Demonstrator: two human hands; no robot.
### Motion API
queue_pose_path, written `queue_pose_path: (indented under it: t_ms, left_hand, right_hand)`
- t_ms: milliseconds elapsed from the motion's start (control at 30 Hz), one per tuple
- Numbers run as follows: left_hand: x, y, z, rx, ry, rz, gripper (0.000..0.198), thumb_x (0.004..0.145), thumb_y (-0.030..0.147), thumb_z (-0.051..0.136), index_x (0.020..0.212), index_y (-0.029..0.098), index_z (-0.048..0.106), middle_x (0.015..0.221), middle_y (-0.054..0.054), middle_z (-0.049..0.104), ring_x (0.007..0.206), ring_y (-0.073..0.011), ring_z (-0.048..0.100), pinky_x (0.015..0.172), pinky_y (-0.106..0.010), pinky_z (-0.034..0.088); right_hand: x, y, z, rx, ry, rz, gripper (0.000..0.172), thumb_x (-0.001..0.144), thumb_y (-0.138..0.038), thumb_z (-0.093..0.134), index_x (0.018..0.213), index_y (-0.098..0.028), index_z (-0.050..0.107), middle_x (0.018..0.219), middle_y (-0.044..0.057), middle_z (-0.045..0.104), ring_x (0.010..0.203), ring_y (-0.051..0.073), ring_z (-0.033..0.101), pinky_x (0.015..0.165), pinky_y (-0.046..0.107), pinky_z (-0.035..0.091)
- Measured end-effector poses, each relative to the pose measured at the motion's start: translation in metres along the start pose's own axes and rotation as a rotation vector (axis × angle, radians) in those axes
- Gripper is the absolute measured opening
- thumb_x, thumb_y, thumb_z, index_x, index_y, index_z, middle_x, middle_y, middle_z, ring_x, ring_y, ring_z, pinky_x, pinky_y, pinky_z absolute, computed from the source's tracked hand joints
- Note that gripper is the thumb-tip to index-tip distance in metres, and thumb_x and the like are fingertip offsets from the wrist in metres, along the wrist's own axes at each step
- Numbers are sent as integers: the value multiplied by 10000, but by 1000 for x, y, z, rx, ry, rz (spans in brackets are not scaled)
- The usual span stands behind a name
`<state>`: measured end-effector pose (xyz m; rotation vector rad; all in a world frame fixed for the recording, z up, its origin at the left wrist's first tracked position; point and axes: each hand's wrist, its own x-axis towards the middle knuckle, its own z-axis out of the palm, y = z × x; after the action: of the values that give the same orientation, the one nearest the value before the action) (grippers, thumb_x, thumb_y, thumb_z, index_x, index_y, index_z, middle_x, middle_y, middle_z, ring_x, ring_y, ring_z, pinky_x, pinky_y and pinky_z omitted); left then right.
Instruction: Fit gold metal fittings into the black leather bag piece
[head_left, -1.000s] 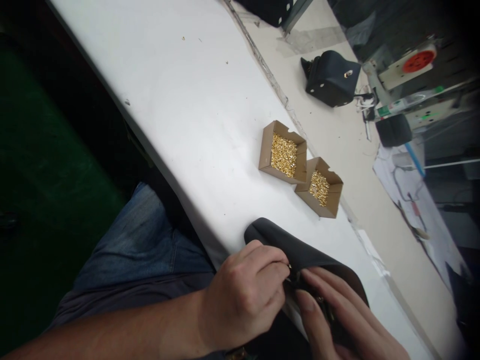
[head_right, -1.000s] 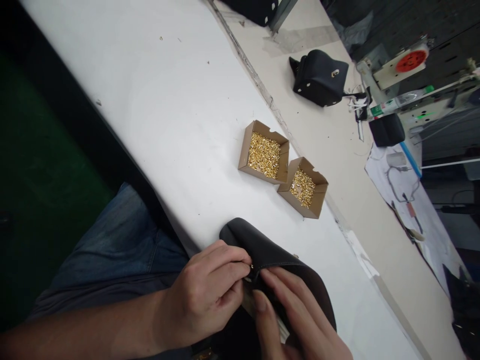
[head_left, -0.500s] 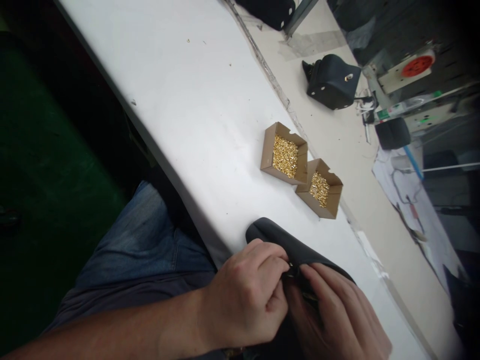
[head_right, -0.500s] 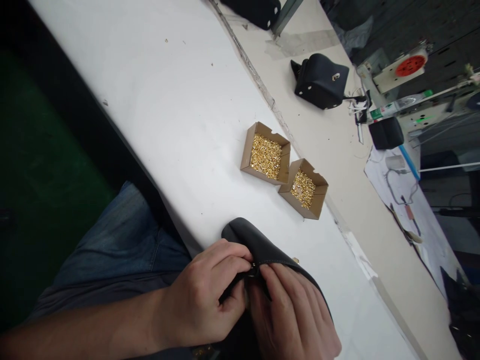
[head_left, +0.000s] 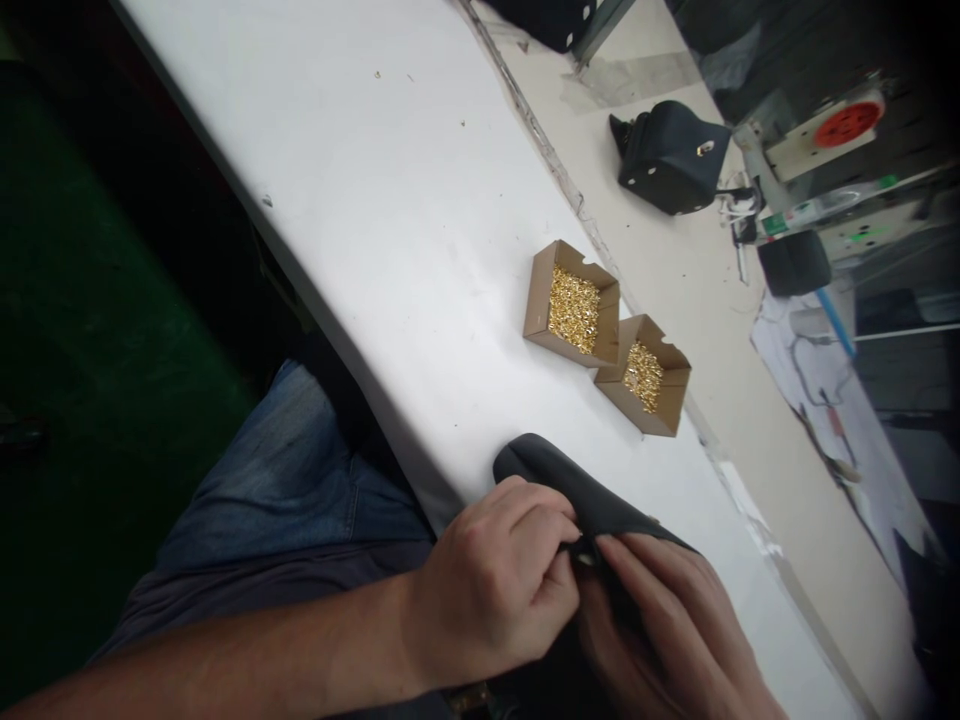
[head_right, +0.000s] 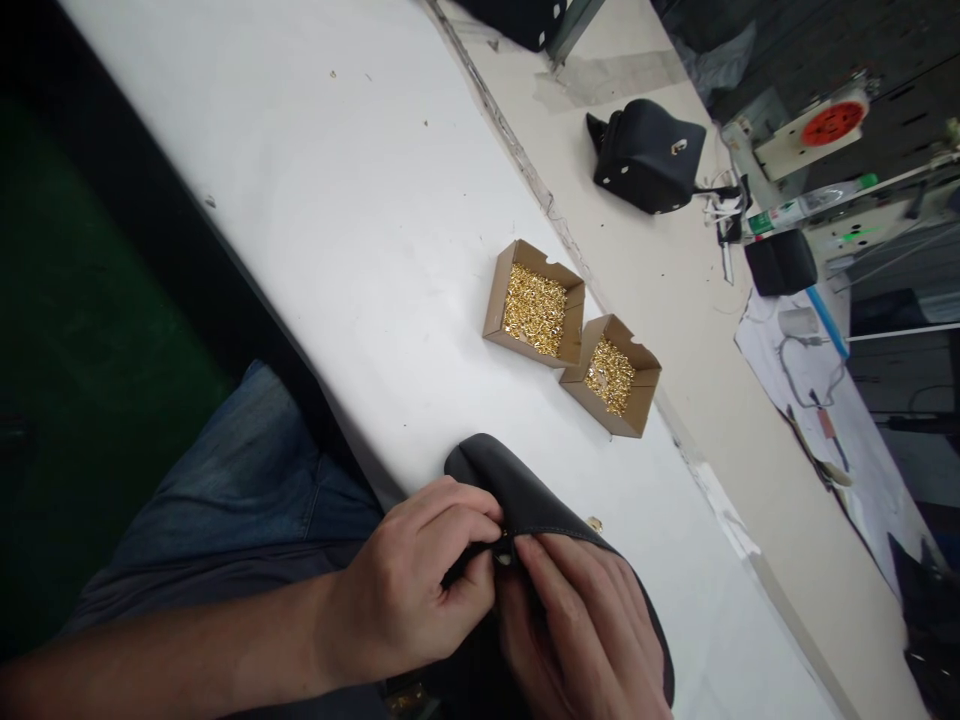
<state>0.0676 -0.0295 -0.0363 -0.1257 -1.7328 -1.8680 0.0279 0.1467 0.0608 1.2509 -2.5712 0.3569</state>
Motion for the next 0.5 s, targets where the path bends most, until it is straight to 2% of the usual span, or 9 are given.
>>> queue_pose_path:
  t_ms: [200, 333, 500]
  left_hand:
    - [-2, 7, 4, 86, 20, -23, 241, 996, -3, 627, 1181, 148, 658, 1217, -155, 767, 1141, -274, 773, 992, -421, 737]
    - [4, 10, -2, 173, -5, -83, 363, 936, 68, 700, 1297, 100, 678, 1306, -202, 739, 1250, -352, 734, 1068, -527, 737]
    - [11, 6, -11, 246, -95, 60, 238, 1047, 69, 653, 1273, 88, 727, 1213, -182, 801, 1162, -328, 771, 1036, -502, 754]
  right_hand:
    - [6, 6, 5, -20, 39, -30, 412, 906, 148, 857, 1224, -106, 794, 1121, 123, 773, 978, 256, 736, 895, 468, 598]
    - [5, 8, 4, -35, 13, -43, 374, 935, 102, 871, 1235, -106, 790, 1135, 123, 779, 990, 257, 744, 905, 468, 611]
    - [6, 7, 1, -59, -2, -80, 345, 955, 95, 856, 1233, -95, 783, 1131, 130, 782, 992, 257, 745, 917, 464, 604]
